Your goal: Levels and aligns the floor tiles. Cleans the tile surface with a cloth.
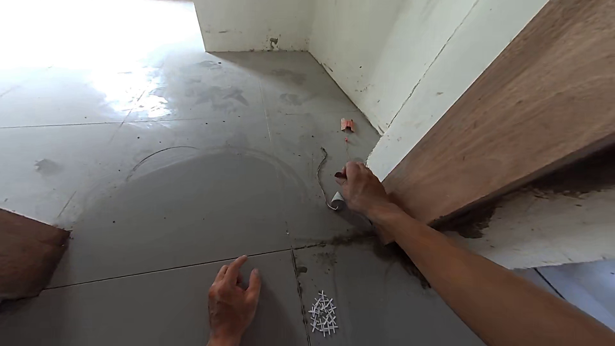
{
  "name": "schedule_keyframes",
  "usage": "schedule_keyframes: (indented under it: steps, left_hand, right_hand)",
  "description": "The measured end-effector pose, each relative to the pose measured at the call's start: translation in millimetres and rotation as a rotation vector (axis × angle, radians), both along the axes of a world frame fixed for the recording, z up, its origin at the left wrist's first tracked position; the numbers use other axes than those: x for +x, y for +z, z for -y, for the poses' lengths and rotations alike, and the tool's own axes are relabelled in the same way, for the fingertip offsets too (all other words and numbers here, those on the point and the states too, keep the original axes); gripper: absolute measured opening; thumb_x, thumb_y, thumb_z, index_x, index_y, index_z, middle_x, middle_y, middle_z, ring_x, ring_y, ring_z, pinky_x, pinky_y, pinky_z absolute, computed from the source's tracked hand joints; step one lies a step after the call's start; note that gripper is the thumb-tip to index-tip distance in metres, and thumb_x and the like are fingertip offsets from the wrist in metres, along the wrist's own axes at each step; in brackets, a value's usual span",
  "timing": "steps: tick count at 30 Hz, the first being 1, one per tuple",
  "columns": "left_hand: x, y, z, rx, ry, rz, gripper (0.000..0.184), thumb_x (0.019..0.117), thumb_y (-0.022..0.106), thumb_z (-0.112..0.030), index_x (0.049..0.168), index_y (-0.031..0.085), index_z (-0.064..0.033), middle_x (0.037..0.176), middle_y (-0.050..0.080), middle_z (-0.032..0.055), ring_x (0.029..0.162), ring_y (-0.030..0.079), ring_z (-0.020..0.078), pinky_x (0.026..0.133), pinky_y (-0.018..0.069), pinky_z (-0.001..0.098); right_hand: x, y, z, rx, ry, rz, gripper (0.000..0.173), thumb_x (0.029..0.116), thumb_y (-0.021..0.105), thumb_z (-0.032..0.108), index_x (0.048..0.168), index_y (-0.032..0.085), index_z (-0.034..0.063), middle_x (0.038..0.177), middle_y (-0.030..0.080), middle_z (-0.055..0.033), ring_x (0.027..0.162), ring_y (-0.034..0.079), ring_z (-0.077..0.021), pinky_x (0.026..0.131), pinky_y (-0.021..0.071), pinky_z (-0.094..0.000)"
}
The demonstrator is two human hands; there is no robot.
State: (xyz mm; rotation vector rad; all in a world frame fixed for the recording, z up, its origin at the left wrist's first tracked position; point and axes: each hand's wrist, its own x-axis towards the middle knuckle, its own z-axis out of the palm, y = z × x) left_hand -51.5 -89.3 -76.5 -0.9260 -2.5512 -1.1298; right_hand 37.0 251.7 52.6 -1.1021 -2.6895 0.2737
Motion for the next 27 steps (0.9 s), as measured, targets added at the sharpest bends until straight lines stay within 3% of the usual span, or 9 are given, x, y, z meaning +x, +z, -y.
schedule_keyframes:
  steps: [3, 7, 10, 12, 15, 17, 20, 24, 27]
  left_hand:
    - [0, 1, -1, 0.011, -0.015, -0.005, 0.043, 0.0885, 0.061, -0.041, 0.108, 0.078, -0.0059, 0.073, 0.064, 0.0022, 0.058, 0.057, 0.0114, 0.054, 0.0509, 0.0296]
    - [2, 2, 2, 0.070, -0.055, -0.015, 0.042, 0.0921, 0.059, -0.041, 0.106, 0.078, -0.0056, 0.072, 0.064, 0.0024, 0.059, 0.058, 0.0112, 0.055, 0.0517, 0.0304]
    - [14, 7, 5, 0.232, -0.100, 0.100, 0.032, 0.0960, 0.062, -0.036, 0.098, 0.078, -0.0075, 0.069, 0.064, -0.0034, 0.055, 0.056, 0.0024, 0.051, 0.0500, 0.0217]
    - [45, 31, 7, 0.336, -0.150, 0.545, 0.029, 0.1026, 0.057, -0.030, 0.098, 0.076, -0.0089, 0.071, 0.068, -0.0048, 0.053, 0.057, 0.0011, 0.048, 0.0467, 0.0186]
    - [94, 86, 16, 0.374, -0.333, 1.361, 0.060, 0.1128, 0.031, -0.044, 0.110, 0.073, -0.0009, 0.079, 0.076, 0.0074, 0.045, 0.058, 0.0091, 0.039, 0.0475, 0.0231]
    - [113, 110, 19, 0.367, -0.437, 1.589, 0.064, 0.1116, 0.028, -0.050, 0.114, 0.070, -0.0008, 0.085, 0.077, 0.0117, 0.047, 0.062, 0.0118, 0.041, 0.0515, 0.0251]
    - [125, 121, 25, 0.506, -0.572, 1.348, 0.023, 0.1049, 0.058, -0.019, 0.113, 0.072, -0.0017, 0.096, 0.077, 0.0091, 0.057, 0.066, 0.0114, 0.048, 0.0562, 0.0256]
    - [129, 113, 42, 0.524, -0.635, 0.763, 0.050, 0.0834, 0.078, -0.009, 0.132, 0.069, -0.0098, 0.139, 0.065, 0.0063, 0.067, 0.067, 0.0079, 0.053, 0.0585, 0.0258]
    - [124, 127, 53, 0.397, -0.492, 0.989, 0.037, 0.0967, 0.071, -0.034, 0.125, 0.071, -0.0098, 0.105, 0.074, 0.0014, 0.055, 0.062, 0.0098, 0.045, 0.0526, 0.0282]
  right_hand:
    - [37, 27, 60, -0.416, -0.046, -0.252, 0.027, 0.1014, 0.067, 0.033, 0.108, 0.065, 0.0063, 0.088, 0.067, -0.0104, 0.076, 0.067, -0.0249, 0.068, 0.0576, -0.0486]
    - [91, 18, 117, -0.954, -0.149, -0.409, 0.015, 0.0966, 0.073, 0.022, 0.098, 0.073, 0.0067, 0.077, 0.067, -0.0065, 0.060, 0.059, -0.0149, 0.055, 0.0512, -0.0300]
    - [117, 15, 145, -1.348, -0.245, -0.527, 0.013, 0.1018, 0.065, 0.014, 0.103, 0.069, 0.0013, 0.080, 0.066, -0.0093, 0.062, 0.061, -0.0127, 0.055, 0.0515, -0.0239]
    - [131, 17, 159, -1.455, -0.178, -0.533, 0.015, 0.1038, 0.061, 0.012, 0.107, 0.069, -0.0004, 0.089, 0.071, -0.0126, 0.073, 0.068, -0.0146, 0.062, 0.0557, -0.0239]
    - [145, 20, 179, -1.415, -0.018, -0.483, 0.016, 0.1034, 0.062, 0.012, 0.110, 0.070, 0.0006, 0.097, 0.074, -0.0139, 0.081, 0.071, -0.0156, 0.066, 0.0567, -0.0246]
    - [150, 27, 190, -1.314, 0.049, -0.435, 0.017, 0.1017, 0.065, 0.015, 0.109, 0.074, 0.0024, 0.097, 0.075, -0.0123, 0.080, 0.070, -0.0145, 0.062, 0.0550, -0.0238]
    - [153, 39, 204, -1.106, 0.082, -0.331, 0.018, 0.0996, 0.070, 0.023, 0.103, 0.077, 0.0073, 0.090, 0.074, -0.0041, 0.071, 0.066, -0.0083, 0.055, 0.0496, -0.0203]
    - [153, 50, 216, -0.973, 0.129, -0.217, 0.021, 0.1007, 0.066, 0.028, 0.099, 0.075, 0.0095, 0.083, 0.070, 0.0008, 0.067, 0.063, -0.0069, 0.059, 0.0519, -0.0215]
    - [147, 57, 226, -0.952, 0.187, -0.211, 0.019, 0.1012, 0.065, 0.026, 0.100, 0.074, 0.0085, 0.082, 0.069, 0.0006, 0.066, 0.063, -0.0074, 0.061, 0.0540, -0.0229]
